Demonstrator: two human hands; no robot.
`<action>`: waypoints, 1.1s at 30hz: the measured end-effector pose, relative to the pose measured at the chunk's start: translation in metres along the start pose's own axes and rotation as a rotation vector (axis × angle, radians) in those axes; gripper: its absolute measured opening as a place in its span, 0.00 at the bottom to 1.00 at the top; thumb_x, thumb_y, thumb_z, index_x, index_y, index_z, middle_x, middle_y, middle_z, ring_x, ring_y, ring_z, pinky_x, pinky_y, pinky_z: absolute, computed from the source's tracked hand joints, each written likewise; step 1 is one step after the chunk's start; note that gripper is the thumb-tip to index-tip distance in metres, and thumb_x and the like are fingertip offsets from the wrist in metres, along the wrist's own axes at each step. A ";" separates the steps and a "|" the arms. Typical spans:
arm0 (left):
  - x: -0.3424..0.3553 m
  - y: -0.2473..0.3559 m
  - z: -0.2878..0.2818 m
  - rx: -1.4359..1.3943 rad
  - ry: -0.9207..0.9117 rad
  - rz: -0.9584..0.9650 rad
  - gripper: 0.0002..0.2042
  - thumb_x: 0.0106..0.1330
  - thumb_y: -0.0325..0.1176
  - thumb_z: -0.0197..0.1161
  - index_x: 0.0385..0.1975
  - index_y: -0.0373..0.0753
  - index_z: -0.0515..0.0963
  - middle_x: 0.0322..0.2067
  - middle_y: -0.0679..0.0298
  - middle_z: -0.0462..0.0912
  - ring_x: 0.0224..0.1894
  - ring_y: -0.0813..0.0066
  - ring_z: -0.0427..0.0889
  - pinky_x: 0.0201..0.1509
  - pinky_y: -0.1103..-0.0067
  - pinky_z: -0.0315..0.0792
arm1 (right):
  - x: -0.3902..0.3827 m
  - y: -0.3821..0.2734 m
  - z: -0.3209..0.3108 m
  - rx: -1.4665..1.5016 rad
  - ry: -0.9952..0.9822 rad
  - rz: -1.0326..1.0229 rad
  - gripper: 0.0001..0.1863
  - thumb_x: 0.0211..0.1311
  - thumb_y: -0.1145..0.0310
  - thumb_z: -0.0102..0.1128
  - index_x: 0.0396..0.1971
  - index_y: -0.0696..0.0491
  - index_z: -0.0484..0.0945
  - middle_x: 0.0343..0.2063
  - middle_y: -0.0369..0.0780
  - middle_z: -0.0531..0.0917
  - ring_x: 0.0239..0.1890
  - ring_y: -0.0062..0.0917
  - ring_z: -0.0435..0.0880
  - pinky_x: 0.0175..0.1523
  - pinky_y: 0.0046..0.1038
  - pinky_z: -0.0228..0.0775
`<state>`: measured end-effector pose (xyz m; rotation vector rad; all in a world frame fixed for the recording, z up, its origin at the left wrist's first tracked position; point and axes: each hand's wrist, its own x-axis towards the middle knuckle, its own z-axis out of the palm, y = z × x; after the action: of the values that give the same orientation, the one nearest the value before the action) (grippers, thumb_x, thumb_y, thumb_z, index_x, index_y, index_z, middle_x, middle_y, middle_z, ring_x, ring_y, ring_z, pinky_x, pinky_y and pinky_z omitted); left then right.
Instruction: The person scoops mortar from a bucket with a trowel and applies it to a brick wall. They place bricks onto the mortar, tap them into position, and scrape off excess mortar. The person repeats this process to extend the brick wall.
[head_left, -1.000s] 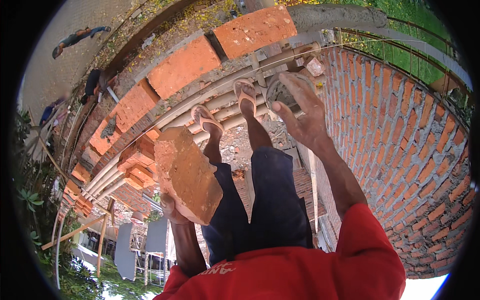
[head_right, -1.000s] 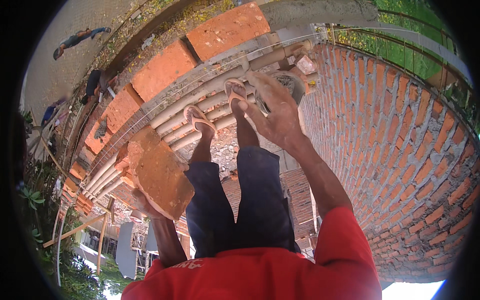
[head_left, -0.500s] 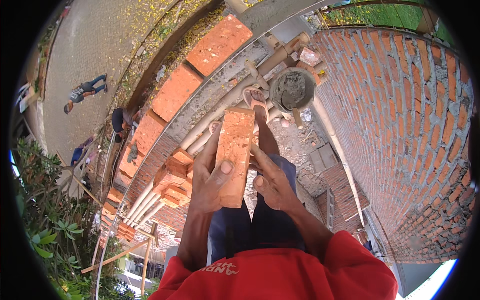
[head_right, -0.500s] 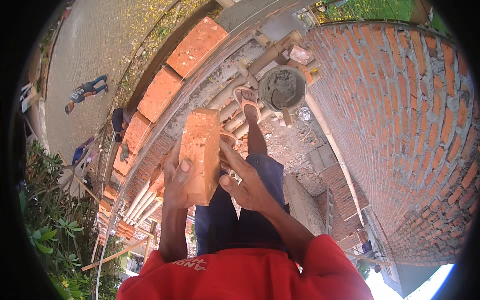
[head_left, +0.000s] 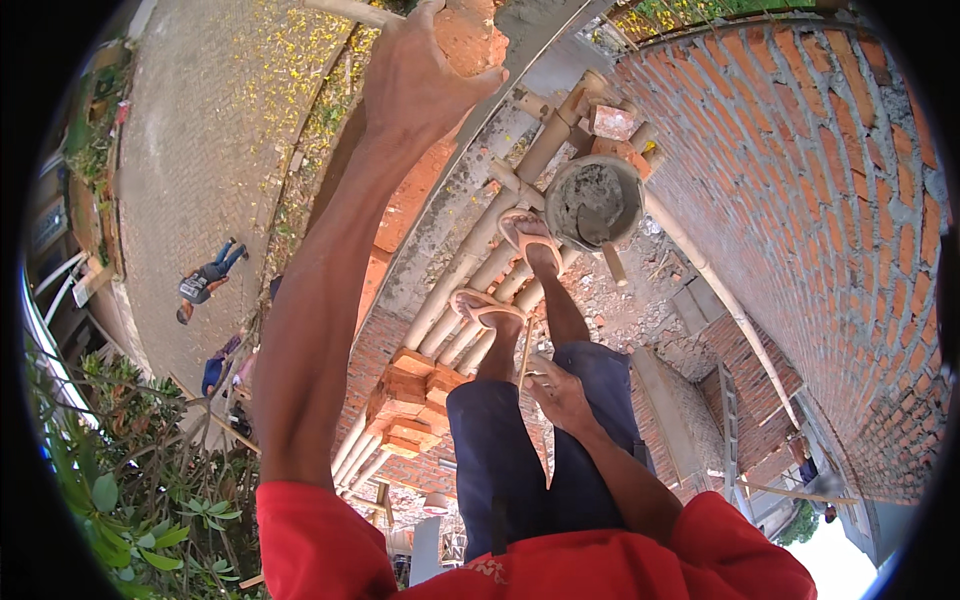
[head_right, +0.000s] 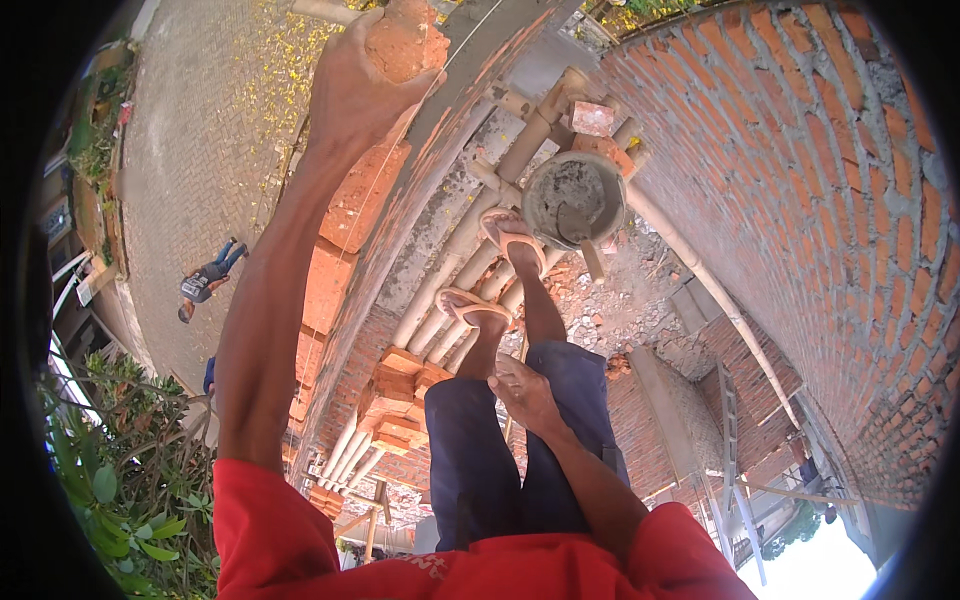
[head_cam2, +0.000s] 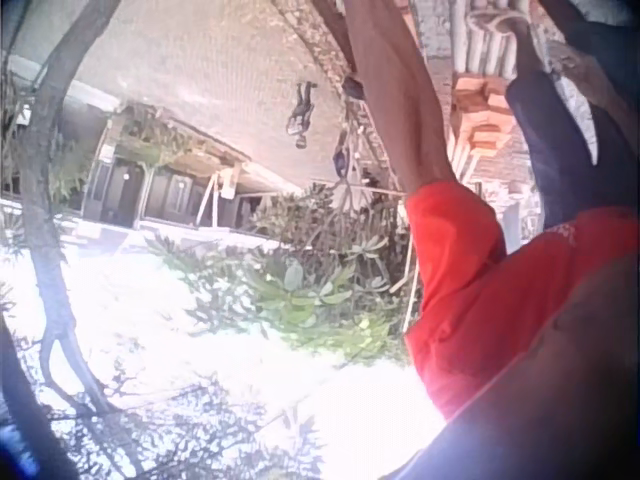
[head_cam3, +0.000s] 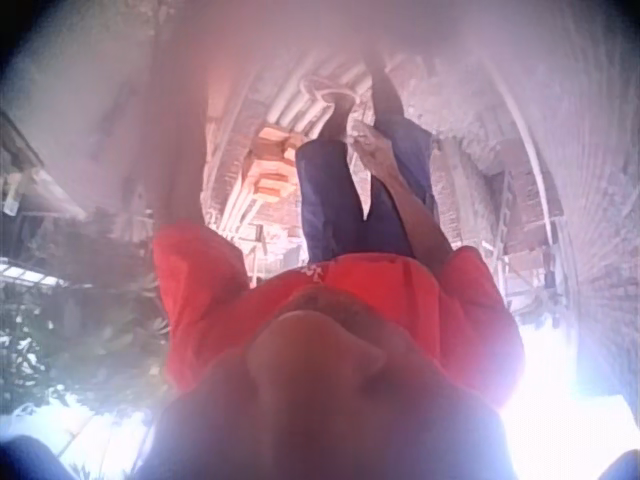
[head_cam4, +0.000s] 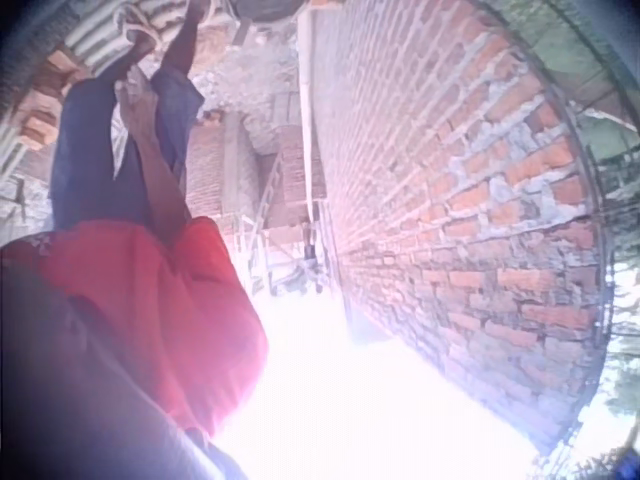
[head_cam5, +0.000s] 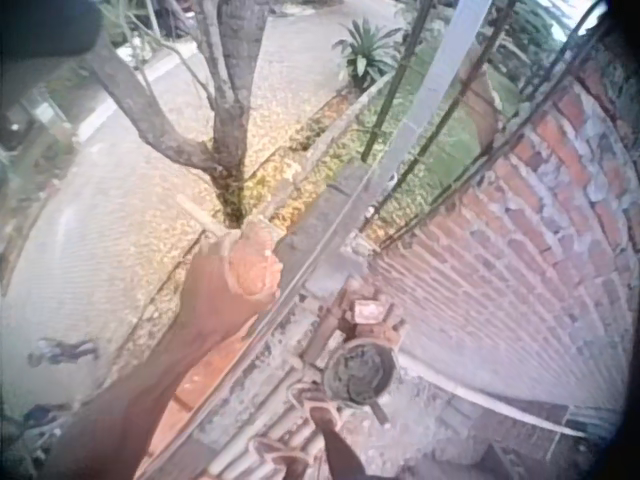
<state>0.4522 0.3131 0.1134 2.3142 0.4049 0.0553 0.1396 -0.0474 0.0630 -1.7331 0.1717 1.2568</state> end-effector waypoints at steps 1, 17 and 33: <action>0.008 -0.002 0.012 0.025 0.026 0.005 0.28 0.54 0.39 0.76 0.57 0.39 0.81 0.47 0.44 0.87 0.51 0.51 0.88 0.55 0.62 0.80 | 0.002 -0.003 -0.001 0.050 0.008 0.018 0.34 0.72 0.52 0.66 0.66 0.62 0.72 0.56 0.53 0.84 0.54 0.38 0.89 0.55 0.35 0.84; 0.009 -0.050 0.068 0.282 0.016 0.067 0.47 0.47 0.51 0.83 0.65 0.30 0.71 0.51 0.43 0.79 0.55 0.45 0.79 0.61 0.59 0.75 | 0.026 -0.031 -0.003 -0.028 -0.006 0.146 0.36 0.72 0.50 0.66 0.68 0.61 0.71 0.58 0.54 0.84 0.54 0.38 0.89 0.56 0.35 0.83; -0.015 -0.099 0.030 -0.163 -0.284 0.001 0.41 0.64 0.46 0.75 0.73 0.33 0.65 0.67 0.48 0.76 0.67 0.57 0.77 0.72 0.67 0.69 | 0.027 -0.010 0.005 0.175 -0.025 0.294 0.33 0.74 0.53 0.65 0.69 0.59 0.71 0.59 0.48 0.83 0.60 0.29 0.83 0.63 0.30 0.77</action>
<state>0.4163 0.3523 0.0232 2.1215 0.2448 -0.2289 0.1544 -0.0276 0.0476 -1.5792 0.5223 1.4279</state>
